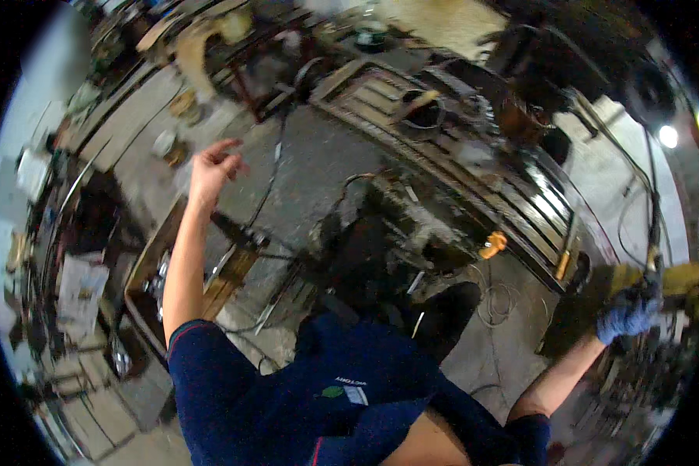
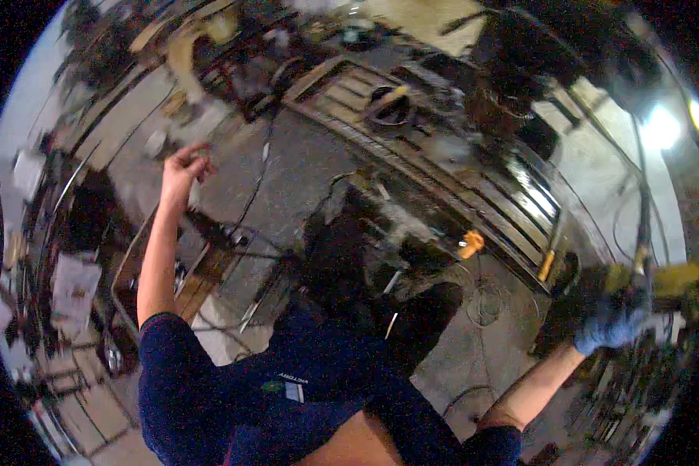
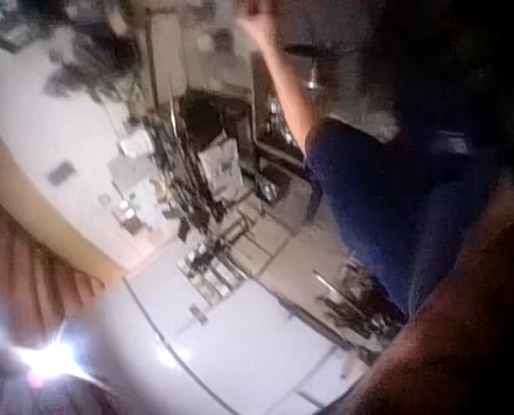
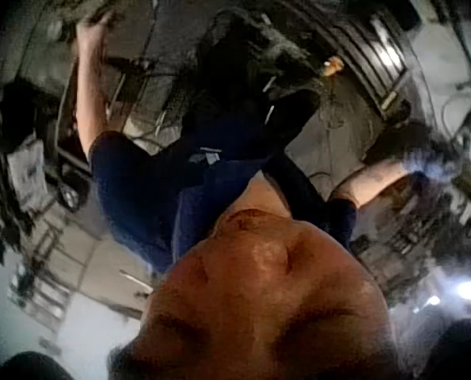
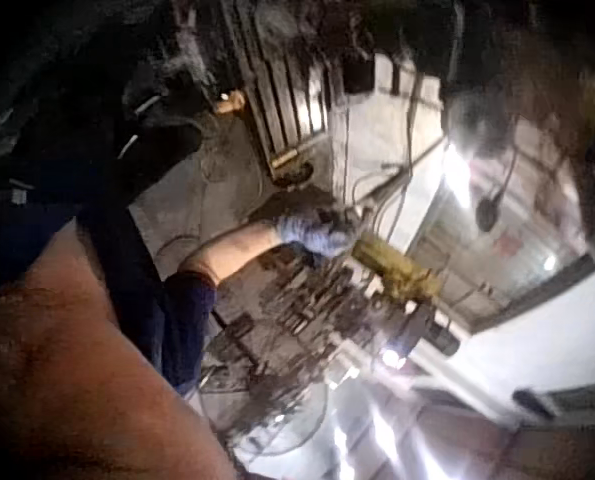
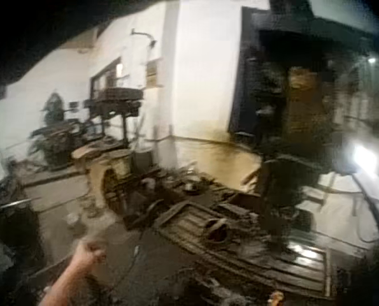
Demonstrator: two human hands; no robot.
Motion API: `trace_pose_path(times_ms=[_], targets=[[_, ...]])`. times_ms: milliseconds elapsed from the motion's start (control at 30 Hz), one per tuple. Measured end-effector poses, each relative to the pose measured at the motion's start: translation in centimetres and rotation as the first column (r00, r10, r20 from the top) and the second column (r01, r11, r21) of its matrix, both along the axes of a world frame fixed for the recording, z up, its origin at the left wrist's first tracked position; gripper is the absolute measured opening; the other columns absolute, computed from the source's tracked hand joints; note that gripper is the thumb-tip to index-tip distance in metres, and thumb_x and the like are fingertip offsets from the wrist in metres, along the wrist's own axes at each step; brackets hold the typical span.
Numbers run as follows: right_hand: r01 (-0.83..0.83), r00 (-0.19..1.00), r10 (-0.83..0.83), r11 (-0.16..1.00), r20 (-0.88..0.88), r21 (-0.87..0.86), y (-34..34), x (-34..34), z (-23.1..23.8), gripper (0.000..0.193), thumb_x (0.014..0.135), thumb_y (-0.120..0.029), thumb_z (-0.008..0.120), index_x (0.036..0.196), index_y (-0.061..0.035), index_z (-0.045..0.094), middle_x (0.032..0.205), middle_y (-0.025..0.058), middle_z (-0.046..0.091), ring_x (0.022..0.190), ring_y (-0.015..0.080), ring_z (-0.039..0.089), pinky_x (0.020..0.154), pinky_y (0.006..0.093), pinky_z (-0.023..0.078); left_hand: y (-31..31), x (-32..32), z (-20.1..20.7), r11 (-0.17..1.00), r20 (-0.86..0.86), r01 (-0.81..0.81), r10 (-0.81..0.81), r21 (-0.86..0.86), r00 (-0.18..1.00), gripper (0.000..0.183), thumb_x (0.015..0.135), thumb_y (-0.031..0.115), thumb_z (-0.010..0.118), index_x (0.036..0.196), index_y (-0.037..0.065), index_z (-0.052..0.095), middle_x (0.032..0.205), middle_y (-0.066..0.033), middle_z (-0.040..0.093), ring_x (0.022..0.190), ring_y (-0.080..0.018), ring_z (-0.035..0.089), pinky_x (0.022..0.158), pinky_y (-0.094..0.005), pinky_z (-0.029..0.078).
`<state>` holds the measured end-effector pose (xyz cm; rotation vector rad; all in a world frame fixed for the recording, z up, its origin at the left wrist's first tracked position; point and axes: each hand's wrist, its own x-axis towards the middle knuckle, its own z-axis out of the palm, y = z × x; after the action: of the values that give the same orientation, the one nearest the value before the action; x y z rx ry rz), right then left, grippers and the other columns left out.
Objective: The person operates a milling machine by picking up small metal components from a bin, placing them into a fixture on the machine table, and pulling a lever to lower the milling head. They repeat this process by removing the finished part, placing it in a separate bin, and loading a new component.
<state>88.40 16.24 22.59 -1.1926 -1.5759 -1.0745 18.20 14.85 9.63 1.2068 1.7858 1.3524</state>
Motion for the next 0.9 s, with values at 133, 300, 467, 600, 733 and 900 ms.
trace_pose_path(times_ms=[133, 300, 467, 600, 733, 900], targets=[[0.088, 0.994, -0.096, 0.988, 0.059, 0.123, 0.8, -0.5, -1.4, 0.011, 0.077, 0.001, 0.057, 0.085, -0.0014, 0.064, 0.087, 0.0107, 0.065, 0.076, 0.0238, 0.061, 0.069, 0.0321, 0.048, -7.6, -7.3, -1.9, 0.977, -0.02, -0.209, 0.209, -0.031, 0.978, 0.041, 0.073, -0.003, 0.052, 0.113, 0.001, 0.056, 0.076, -0.0077, 0.063, 0.066, -0.0091, 0.054, 0.061, -0.0218, 0.043], [-0.093, 0.995, 0.096, 0.99, -0.028, 0.104, 1.8, -1.7, -1.8, 0.014, 0.078, -0.004, 0.061, 0.091, -0.0013, 0.063, 0.091, 0.0107, 0.064, 0.083, 0.0227, 0.061, 0.071, 0.0321, 0.049, -15.5, -13.6, -7.9, 0.849, -0.284, -0.261, 0.138, -0.46, 0.949, 0.034, 0.07, 0.005, 0.06, 0.103, 0.0, 0.061, 0.092, -0.0117, 0.064, 0.082, -0.0182, 0.06, 0.071, -0.0284, 0.046], [0.147, 0.986, -0.155, 0.983, 0.069, 0.106, 1.1, -3.2, -1.9, 0.014, 0.079, -0.003, 0.059, 0.092, 0.0013, 0.061, 0.092, 0.012, 0.064, 0.085, 0.0252, 0.061, 0.074, 0.034, 0.05, -18.5, -13.7, -10.7, 0.676, -0.622, -0.467, 0.016, -0.57, 0.783, 0.041, 0.064, 0.024, 0.07, 0.098, 0.001, 0.063, 0.098, -0.0182, 0.062, 0.093, -0.0309, 0.059, 0.081, -0.0382, 0.047], [0.036, 0.994, -0.05, 0.988, 0.096, 0.148, 1.5, 1.2, -2.5, 0.014, 0.079, -0.006, 0.06, 0.091, -0.0002, 0.063, 0.092, 0.0102, 0.065, 0.076, 0.0238, 0.062, 0.067, 0.0329, 0.05, -19.5, -11.6, -11.5, 0.583, -0.737, -0.591, -0.019, -0.557, 0.676, 0.036, 0.063, 0.028, 0.071, 0.089, 0.004, 0.063, 0.092, -0.0165, 0.063, 0.09, -0.0306, 0.06, 0.076, -0.0399, 0.048], [-0.224, 0.969, 0.233, 0.969, -0.086, 0.101, 2.1, 2.0, -1.9, 0.019, 0.083, -0.012, 0.053, 0.093, 0.0004, 0.063, 0.091, 0.0127, 0.064, 0.076, 0.0238, 0.061, 0.067, 0.0332, 0.05, -20.5, -10.5, -13.3, 0.549, -0.781, -0.565, -0.332, -0.616, 0.529, 0.02, 0.068, 0.022, 0.061, 0.082, 0.007, 0.062, 0.086, -0.0142, 0.064, 0.081, -0.0313, 0.062, 0.069, -0.0425, 0.049], [-0.134, 0.991, 0.133, 0.981, 0.023, 0.139, 1.2, -0.7, 0.2, 0.025, 0.086, -0.017, 0.049, 0.095, 0.0024, 0.062, 0.091, 0.0133, 0.064, 0.076, 0.023, 0.061, 0.067, 0.0333, 0.05, -19.7, -10.5, -15.6, 0.521, -0.748, -0.536, -0.455, -0.664, 0.484, 0.016, 0.073, 0.014, 0.055, 0.084, 0.009, 0.065, 0.089, -0.0127, 0.065, 0.084, -0.0284, 0.063, 0.068, -0.0394, 0.049]])
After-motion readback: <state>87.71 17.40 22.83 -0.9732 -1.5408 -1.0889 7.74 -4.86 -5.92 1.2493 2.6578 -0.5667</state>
